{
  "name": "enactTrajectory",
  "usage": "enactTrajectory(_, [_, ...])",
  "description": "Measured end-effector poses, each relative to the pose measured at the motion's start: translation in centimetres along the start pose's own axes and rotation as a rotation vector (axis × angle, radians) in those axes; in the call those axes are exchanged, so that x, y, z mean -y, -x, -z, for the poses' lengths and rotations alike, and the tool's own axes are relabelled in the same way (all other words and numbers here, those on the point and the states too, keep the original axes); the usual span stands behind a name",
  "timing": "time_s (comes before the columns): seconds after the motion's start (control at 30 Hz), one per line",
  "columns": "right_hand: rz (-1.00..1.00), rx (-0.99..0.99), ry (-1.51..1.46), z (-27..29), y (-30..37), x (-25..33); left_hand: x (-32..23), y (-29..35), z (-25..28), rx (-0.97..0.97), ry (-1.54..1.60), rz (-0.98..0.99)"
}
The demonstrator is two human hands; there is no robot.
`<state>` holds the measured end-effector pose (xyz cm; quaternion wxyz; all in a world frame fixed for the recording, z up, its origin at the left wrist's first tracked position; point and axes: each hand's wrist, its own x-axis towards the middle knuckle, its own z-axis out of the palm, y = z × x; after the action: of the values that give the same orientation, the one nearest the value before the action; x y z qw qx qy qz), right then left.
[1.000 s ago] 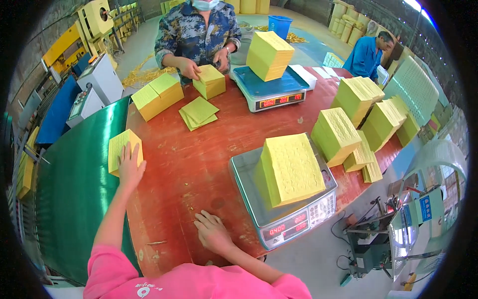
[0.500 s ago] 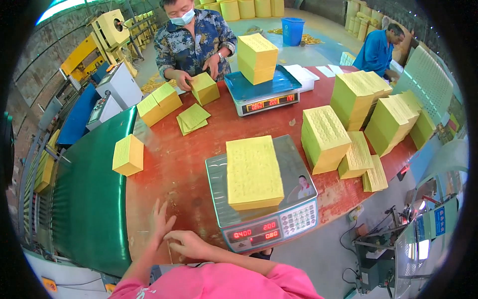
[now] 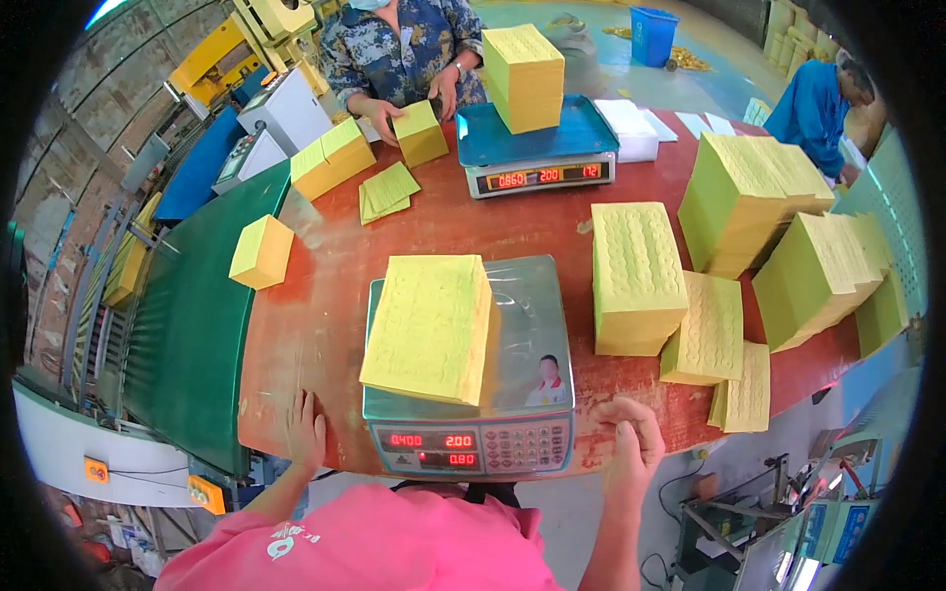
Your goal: Weighing stacks of yellow paper, adding labels, and placing them into a banding machine.
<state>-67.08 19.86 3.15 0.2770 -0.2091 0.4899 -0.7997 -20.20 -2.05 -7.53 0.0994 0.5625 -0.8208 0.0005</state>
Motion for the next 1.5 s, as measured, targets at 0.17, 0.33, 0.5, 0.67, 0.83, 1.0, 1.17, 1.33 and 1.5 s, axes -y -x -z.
enactTrajectory(0.17, [0.061,-0.08,0.669,7.0,1.0,-7.3,0.4,-0.2,-0.9,0.03,-0.013,0.031])
enactTrajectory(0.33, [0.302,-0.14,0.875,5.8,-0.3,-7.9,-0.7,-0.9,0.1,0.063,-0.079,0.005])
enactTrajectory(0.5, [0.383,-0.11,0.882,5.9,-0.8,-8.3,0.4,-1.3,-0.7,0.029,-0.175,-0.071])
enactTrajectory(0.67, [0.359,-0.122,0.892,6.2,-0.8,-8.0,-3.0,-7.3,3.4,0.201,0.393,0.396])
enactTrajectory(0.83, [0.177,-0.137,0.634,5.4,-1.3,-6.0,-17.2,-14.6,12.2,0.233,1.398,0.218])
enactTrajectory(1.0, [0.204,0.011,0.563,1.5,-2.0,-4.0,-26.1,-15.2,11.6,0.681,1.288,0.156])
enactTrajectory(1.17, [-0.236,0.071,0.296,1.7,0.1,-3.3,-30.3,-11.2,10.7,0.854,1.334,-0.057])
enactTrajectory(1.33, [-0.232,-0.012,0.133,-1.5,4.5,0.8,-31.8,-9.0,10.1,1.122,1.536,-0.198])
enactTrajectory(1.5, [-0.114,-0.083,-0.07,-7.9,7.1,2.7,-26.5,-8.4,14.6,1.169,1.776,-0.245])
